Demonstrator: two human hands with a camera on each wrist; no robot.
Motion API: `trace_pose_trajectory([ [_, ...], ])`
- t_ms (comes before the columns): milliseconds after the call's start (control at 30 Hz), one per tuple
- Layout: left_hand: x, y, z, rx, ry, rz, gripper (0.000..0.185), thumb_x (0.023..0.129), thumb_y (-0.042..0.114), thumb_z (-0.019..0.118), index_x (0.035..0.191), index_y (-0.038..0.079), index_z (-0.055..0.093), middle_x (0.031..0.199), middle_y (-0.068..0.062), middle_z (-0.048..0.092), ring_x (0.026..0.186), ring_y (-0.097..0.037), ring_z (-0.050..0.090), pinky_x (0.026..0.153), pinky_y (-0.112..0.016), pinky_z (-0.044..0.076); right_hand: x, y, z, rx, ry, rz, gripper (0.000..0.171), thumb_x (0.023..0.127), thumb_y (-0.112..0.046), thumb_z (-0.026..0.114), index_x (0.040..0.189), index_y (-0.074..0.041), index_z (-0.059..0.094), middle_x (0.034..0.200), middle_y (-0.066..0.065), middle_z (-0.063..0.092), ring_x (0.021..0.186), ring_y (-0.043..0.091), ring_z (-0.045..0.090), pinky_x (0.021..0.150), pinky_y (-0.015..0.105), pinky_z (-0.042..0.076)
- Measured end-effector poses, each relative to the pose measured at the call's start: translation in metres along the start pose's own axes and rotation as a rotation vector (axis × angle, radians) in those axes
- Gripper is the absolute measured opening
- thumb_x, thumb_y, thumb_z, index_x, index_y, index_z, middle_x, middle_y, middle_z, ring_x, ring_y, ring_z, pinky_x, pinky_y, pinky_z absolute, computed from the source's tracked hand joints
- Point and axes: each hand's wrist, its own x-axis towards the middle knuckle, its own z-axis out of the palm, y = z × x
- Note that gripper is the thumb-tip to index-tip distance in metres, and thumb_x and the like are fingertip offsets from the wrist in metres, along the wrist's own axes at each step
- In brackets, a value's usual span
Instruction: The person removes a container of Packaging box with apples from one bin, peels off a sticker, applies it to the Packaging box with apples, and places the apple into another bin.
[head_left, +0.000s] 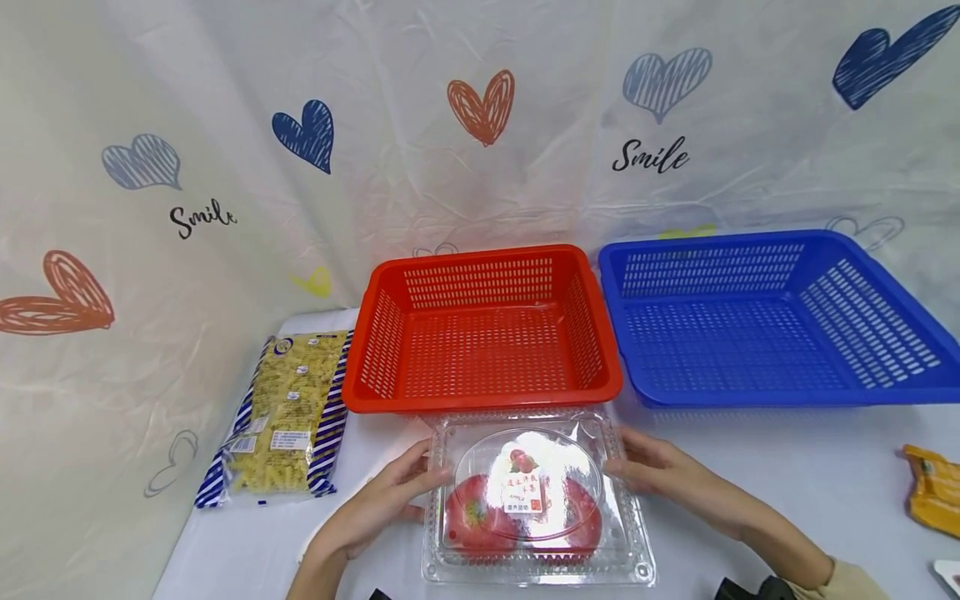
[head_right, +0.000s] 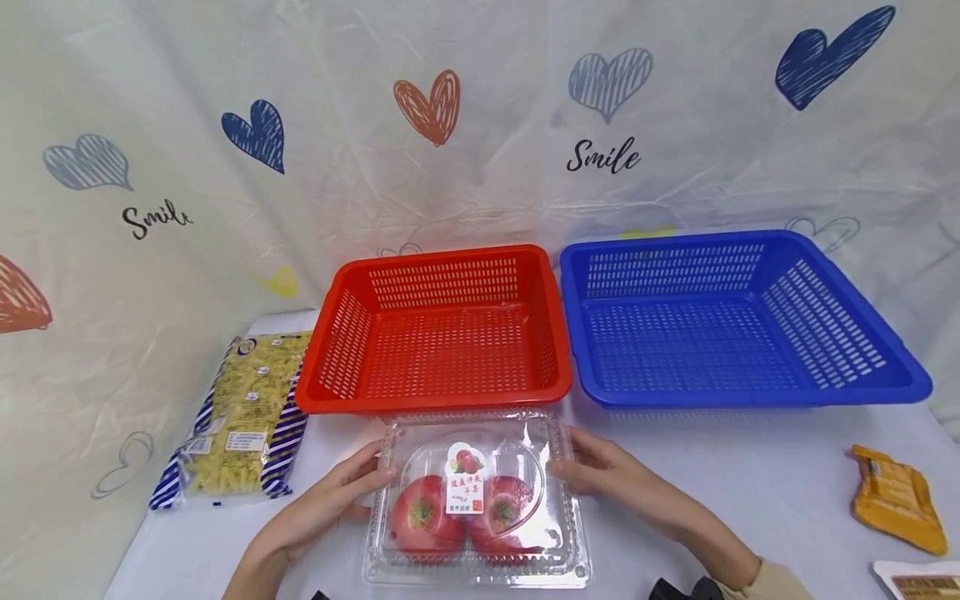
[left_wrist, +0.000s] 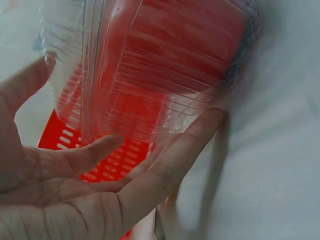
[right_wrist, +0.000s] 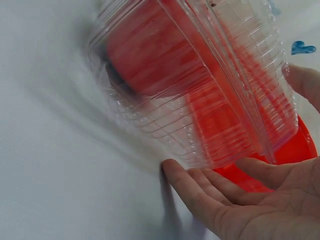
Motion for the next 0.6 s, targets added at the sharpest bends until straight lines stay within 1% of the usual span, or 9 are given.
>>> trace_pose_trajectory([
  [67,-0.0007,-0.0004,-0.0006,0.005,0.002,-0.003,0.068,0.105,0.036,0.062,0.162,0.014,0.035,0.137,-0.017,0.056,0.121,-0.028,0.059,0.088,-0.045,0.058,-0.0013,0.0002,0.0014,-0.005,0.02,0.017,0.081,0.106,-0.023,0.058,0.163,0.009,0.009,0.163,0.036,0.027,0.145,0.055,0.035,0.108,0.055,0.048],
  [133,-0.0008,-0.0015,-0.0013,0.002,-0.003,-0.005,0.069,0.103,0.035,0.065,0.162,0.015,0.035,0.133,-0.018,0.057,0.118,-0.028,0.06,0.086,-0.044,0.058,-0.0028,0.0009,0.0028,-0.018,0.039,0.034,0.087,0.104,-0.025,0.062,0.164,0.007,0.007,0.163,0.037,0.023,0.147,0.057,0.028,0.111,0.064,0.042],
  [200,-0.0007,-0.0028,-0.0023,-0.012,-0.013,-0.008,0.071,0.102,0.033,0.066,0.163,0.016,0.034,0.132,-0.018,0.057,0.116,-0.029,0.06,0.086,-0.044,0.058,-0.0039,0.002,0.0039,-0.026,0.049,0.046,0.091,0.102,-0.026,0.065,0.165,0.005,0.006,0.165,0.037,0.019,0.149,0.059,0.022,0.112,0.072,0.035],
  [267,-0.0003,-0.0038,-0.0032,-0.027,-0.026,-0.01,0.074,0.101,0.031,0.068,0.164,0.017,0.032,0.133,-0.019,0.057,0.116,-0.029,0.06,0.088,-0.045,0.058,-0.0049,0.0032,0.0048,-0.03,0.056,0.052,0.094,0.101,-0.027,0.066,0.165,0.003,0.005,0.166,0.036,0.016,0.15,0.059,0.02,0.112,0.075,0.032],
  [333,0.0001,-0.0046,-0.0043,-0.041,-0.037,-0.006,0.079,0.1,0.03,0.07,0.166,0.017,0.028,0.136,-0.02,0.055,0.117,-0.03,0.06,0.089,-0.047,0.057,-0.0052,0.0046,0.0054,-0.014,0.049,0.042,0.093,0.101,-0.026,0.066,0.166,0.001,0.004,0.166,0.036,0.016,0.15,0.059,0.021,0.111,0.074,0.034],
  [467,-0.0006,-0.005,-0.005,-0.054,-0.055,-0.001,0.089,0.098,0.03,0.073,0.168,0.016,0.02,0.145,-0.022,0.05,0.123,-0.032,0.058,0.093,-0.049,0.055,-0.0052,0.0073,0.0066,0.048,0.013,0.004,0.089,0.103,-0.021,0.062,0.167,-0.002,0.003,0.166,0.035,0.017,0.149,0.06,0.02,0.111,0.068,0.04],
  [600,-0.0014,-0.0062,-0.005,-0.068,-0.071,0.003,0.094,0.097,0.03,0.074,0.169,0.017,0.014,0.149,-0.022,0.046,0.126,-0.032,0.056,0.095,-0.048,0.055,-0.0055,0.0091,0.0069,0.092,-0.015,-0.017,0.087,0.105,-0.018,0.059,0.167,-0.005,0.0,0.166,0.036,0.014,0.149,0.06,0.019,0.108,0.065,0.045],
])
